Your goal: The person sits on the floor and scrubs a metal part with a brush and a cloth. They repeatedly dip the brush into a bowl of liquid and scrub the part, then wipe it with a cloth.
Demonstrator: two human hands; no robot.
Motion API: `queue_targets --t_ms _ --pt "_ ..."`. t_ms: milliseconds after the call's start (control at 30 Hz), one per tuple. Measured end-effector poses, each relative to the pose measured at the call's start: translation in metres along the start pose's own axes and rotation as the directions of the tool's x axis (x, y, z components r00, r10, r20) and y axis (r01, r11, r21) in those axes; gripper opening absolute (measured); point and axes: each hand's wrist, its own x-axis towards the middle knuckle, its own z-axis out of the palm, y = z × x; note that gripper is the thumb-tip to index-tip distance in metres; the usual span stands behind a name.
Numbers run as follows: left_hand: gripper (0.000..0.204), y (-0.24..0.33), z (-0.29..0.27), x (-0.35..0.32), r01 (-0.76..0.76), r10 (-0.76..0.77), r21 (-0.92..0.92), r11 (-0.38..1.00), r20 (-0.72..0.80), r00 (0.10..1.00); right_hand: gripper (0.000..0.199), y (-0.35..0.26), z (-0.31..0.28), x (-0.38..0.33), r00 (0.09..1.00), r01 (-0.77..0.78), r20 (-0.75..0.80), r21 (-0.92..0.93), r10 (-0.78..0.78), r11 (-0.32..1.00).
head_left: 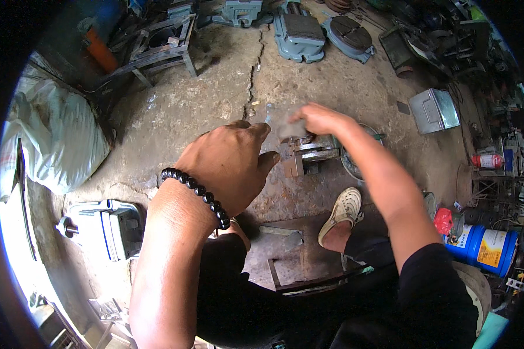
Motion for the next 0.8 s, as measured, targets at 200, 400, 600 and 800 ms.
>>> queue_targets --t_ms 200,400,600,800 --pt "0.042 -0.002 0.000 -0.001 0.068 -0.068 -0.008 0.998 0.042 0.997 0.055 0.106 0.019 -0.075 0.961 0.198 -0.153 -0.195 -0.229 0.961" --pt "0.042 -0.001 0.000 0.001 0.085 -0.086 0.016 0.996 0.049 0.995 0.055 0.134 0.034 -0.130 0.826 -0.135 -0.529 0.150 0.195 0.979" --pt "0.043 0.015 0.005 0.012 0.036 -0.037 0.027 0.999 0.065 0.997 0.072 0.048 0.099 -0.078 0.835 -0.043 -0.547 0.031 0.052 0.999" --pt "0.042 0.013 0.005 0.011 0.032 -0.034 0.032 0.999 0.059 0.998 0.062 -0.003 0.119 -0.104 0.907 -0.218 -0.388 -0.100 0.163 0.971"
